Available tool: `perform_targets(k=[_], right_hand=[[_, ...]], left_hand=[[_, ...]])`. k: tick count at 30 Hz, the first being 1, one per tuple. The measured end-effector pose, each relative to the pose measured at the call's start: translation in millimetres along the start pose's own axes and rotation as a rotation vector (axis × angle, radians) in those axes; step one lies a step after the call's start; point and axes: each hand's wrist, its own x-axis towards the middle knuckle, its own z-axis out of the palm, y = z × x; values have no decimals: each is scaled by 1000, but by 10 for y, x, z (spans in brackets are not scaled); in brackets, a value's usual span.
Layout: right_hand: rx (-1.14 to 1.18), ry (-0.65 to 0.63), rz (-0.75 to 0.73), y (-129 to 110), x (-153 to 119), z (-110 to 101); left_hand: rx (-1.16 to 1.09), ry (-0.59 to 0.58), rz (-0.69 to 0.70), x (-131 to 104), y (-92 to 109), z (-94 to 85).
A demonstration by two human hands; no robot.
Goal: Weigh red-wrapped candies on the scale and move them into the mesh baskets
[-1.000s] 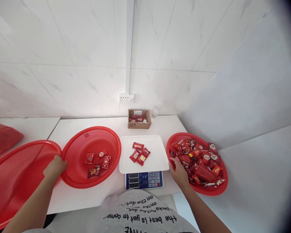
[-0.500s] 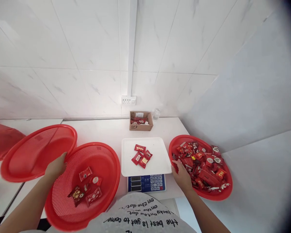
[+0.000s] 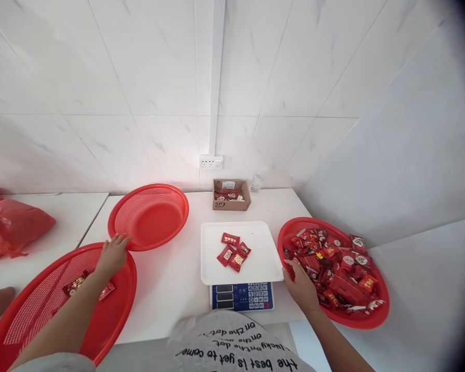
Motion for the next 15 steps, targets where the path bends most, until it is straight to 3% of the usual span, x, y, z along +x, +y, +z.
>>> perform_targets(k=[6, 15], right_hand=[[4, 18, -9, 5, 2, 2], [22, 18, 4, 4, 5, 2]], left_hand=[[-179, -98, 203, -79, 432, 66], [-401, -134, 290, 14, 915, 79]])
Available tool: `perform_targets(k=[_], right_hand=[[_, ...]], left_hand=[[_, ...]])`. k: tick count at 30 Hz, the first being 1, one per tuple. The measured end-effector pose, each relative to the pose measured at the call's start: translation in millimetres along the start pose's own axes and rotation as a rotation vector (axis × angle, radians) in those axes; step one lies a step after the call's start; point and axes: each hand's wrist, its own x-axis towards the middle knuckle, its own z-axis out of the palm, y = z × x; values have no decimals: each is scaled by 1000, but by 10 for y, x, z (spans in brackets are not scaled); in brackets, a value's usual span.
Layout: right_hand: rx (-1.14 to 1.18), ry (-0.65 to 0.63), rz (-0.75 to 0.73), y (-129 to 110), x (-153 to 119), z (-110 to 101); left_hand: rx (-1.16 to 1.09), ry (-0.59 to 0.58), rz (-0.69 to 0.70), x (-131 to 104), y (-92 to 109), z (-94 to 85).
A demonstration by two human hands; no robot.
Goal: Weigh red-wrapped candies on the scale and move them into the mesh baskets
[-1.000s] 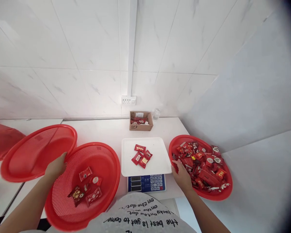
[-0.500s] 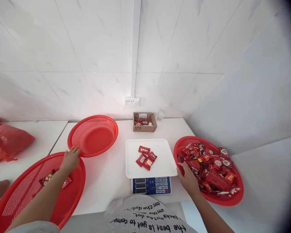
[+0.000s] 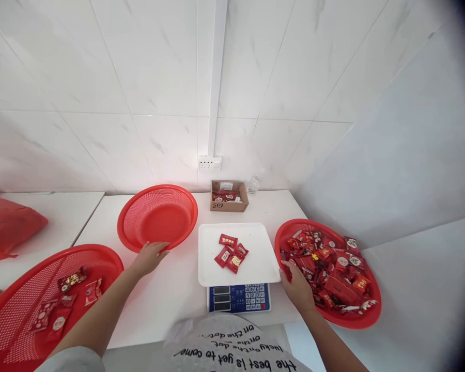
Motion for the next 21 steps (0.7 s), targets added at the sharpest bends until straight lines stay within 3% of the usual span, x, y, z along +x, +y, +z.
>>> perform_targets(k=[5, 9, 12, 16, 21], right_hand=[[5, -5, 12, -22, 12, -11], [25, -5, 8, -25, 23, -5], [24, -4, 16, -31, 28, -5], [22, -12, 25, -47, 30, -16], [26, -15, 42, -58, 25, -21]], left_hand=[[-32, 169, 146, 174, 632, 334], [-47, 20, 347, 327, 1235, 702], [-13, -65, 377, 414, 1578, 898], [74, -13, 367, 547, 1821, 1025], [149, 25, 429, 667, 1870, 1053]])
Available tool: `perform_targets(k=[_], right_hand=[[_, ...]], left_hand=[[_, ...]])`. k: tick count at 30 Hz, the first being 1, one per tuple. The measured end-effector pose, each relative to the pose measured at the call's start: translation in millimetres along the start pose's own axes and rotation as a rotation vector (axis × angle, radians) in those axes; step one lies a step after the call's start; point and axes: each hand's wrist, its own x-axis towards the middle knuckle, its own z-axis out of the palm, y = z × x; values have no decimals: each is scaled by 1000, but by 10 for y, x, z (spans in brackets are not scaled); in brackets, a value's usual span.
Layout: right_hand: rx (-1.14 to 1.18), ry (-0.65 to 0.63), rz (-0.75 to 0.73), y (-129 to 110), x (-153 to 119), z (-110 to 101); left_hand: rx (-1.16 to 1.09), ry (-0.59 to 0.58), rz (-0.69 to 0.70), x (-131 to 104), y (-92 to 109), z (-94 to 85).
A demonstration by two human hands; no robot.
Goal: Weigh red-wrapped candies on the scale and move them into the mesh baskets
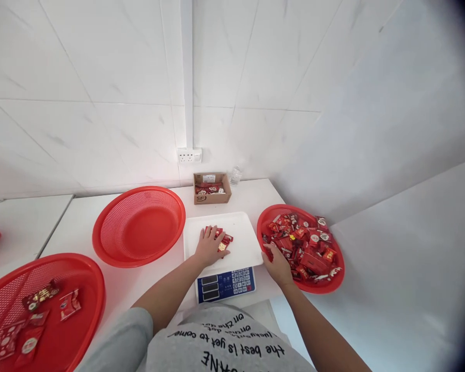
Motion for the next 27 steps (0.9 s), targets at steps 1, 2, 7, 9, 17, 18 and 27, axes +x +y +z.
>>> perform_targets(k=[1, 2, 7, 9, 17, 18, 27], right_hand=[[2, 3, -2, 0, -1, 1], [5, 5, -5, 0, -2, 2], [19, 18, -3, -5, -1, -1], [18, 12, 7, -13, 1, -9], [10, 9, 2, -38, -10, -26], [5, 6, 5, -39, -10, -25], [-9, 10, -1, -11, -5, -10]], left_hand=[[-5, 18, 34, 3, -4, -8], [-16, 31, 65, 2, -6, -19], [-83, 33, 37, 27, 22, -80], [-113, 61, -40, 50, 20, -105], [-349, 288, -429, -71, -499, -530], [-373, 350, -487, -126, -623, -628], [-70, 313, -709, -405, -1167, -937]])
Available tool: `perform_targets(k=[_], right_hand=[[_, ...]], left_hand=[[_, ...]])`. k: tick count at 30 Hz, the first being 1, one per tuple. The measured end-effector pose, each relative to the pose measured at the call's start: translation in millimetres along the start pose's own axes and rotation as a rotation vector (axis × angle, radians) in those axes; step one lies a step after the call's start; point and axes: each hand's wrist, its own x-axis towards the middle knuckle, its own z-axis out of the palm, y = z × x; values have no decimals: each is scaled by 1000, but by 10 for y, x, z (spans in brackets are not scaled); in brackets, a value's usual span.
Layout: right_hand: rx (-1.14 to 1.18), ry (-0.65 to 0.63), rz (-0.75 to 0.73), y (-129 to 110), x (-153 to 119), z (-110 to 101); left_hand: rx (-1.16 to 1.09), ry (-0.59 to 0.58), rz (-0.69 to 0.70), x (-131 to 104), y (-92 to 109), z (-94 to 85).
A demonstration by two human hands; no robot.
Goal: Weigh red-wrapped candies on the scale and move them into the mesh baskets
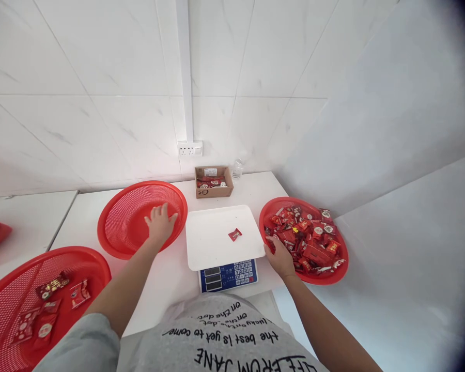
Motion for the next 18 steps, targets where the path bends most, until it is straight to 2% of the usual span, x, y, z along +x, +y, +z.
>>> perform_targets(k=[3, 6, 8, 10, 13, 15, 18], right_hand=[[8, 4, -10, -2, -2, 1], [11, 8, -4, -1, -1, 2], [14, 0, 4, 10, 1, 6], [25, -10, 9, 27, 5, 11], [47, -12, 11, 51, 10, 19], [57, -10, 11, 56, 12, 20], [53, -10, 18, 49, 11, 16]], left_hand=[[127, -31, 267, -237, 313, 294], [130, -228, 663, -583, 745, 645], [96, -325, 874, -774, 1001, 842], [89, -396, 943, -878, 1190, 977], [72, -486, 973, -882, 1330, 1054], [40, -494, 965, -840, 1337, 1043], [-7, -458, 892, -788, 1230, 975]])
